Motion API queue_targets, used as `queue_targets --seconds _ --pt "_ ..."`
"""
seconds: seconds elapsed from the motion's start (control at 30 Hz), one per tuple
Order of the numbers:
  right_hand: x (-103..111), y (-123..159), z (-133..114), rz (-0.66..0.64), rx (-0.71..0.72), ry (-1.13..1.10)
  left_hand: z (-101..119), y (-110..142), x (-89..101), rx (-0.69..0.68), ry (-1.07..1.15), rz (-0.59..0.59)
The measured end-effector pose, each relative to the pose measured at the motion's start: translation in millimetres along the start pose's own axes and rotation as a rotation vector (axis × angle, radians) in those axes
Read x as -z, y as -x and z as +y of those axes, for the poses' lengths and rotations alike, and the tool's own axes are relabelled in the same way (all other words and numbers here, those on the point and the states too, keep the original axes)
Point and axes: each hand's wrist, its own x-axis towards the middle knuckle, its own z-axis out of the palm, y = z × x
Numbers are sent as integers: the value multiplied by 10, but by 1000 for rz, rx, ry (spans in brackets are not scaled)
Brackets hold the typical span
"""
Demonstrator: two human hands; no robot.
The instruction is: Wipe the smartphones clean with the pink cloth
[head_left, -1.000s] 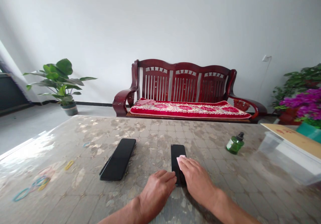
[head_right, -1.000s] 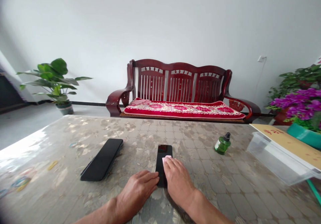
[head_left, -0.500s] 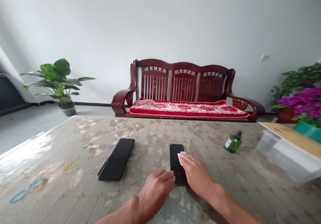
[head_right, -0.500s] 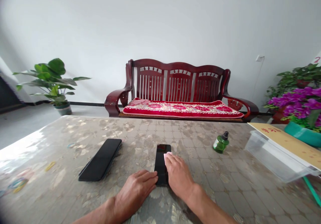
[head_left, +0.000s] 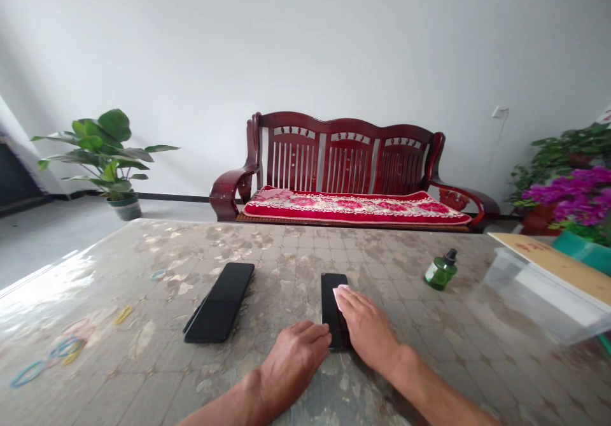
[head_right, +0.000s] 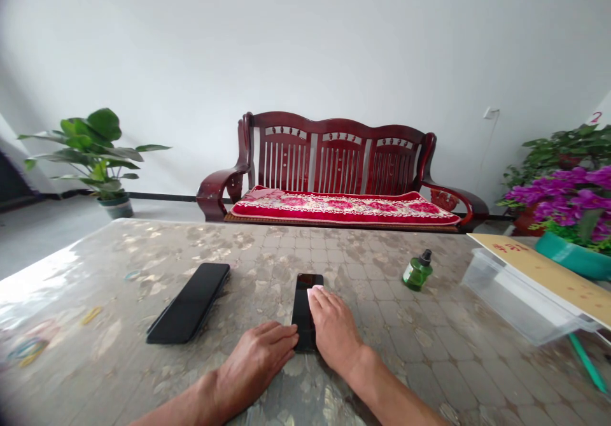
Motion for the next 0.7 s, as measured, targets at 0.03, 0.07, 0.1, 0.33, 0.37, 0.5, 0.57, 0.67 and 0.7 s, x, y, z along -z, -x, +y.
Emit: queue_targets --seconds 0.03,0.07,0.1,0.33,0.37,0.5,0.57,0.67,0.7 --pt "12 36 -17 -3 11 -3 -1 1 -2 3 4 0" --pt "27 81 -38 -9 24 -8 0 1 -1 5 8 1" --pt "45 130 -61 -15 39 -16 1 0 0 5 10 1" --pt "154 188 -144 -38 52 -63 2 -5 13 -2 4 -2" --pt "177 165 -153 -35 50 -74 2 -4 13 -1 5 -2" --pt "308 122 -200 -24 39 -96 2 6 11 1 15 0" --pt "368 133 -213 -33 37 -83 4 10 12 6 19 -8" --pt "404 140 -189 -62 58 -66 9 8 18 18 20 -18" --pt "404 131 -168 -75 67 -72 11 5 20 20 20 -15"
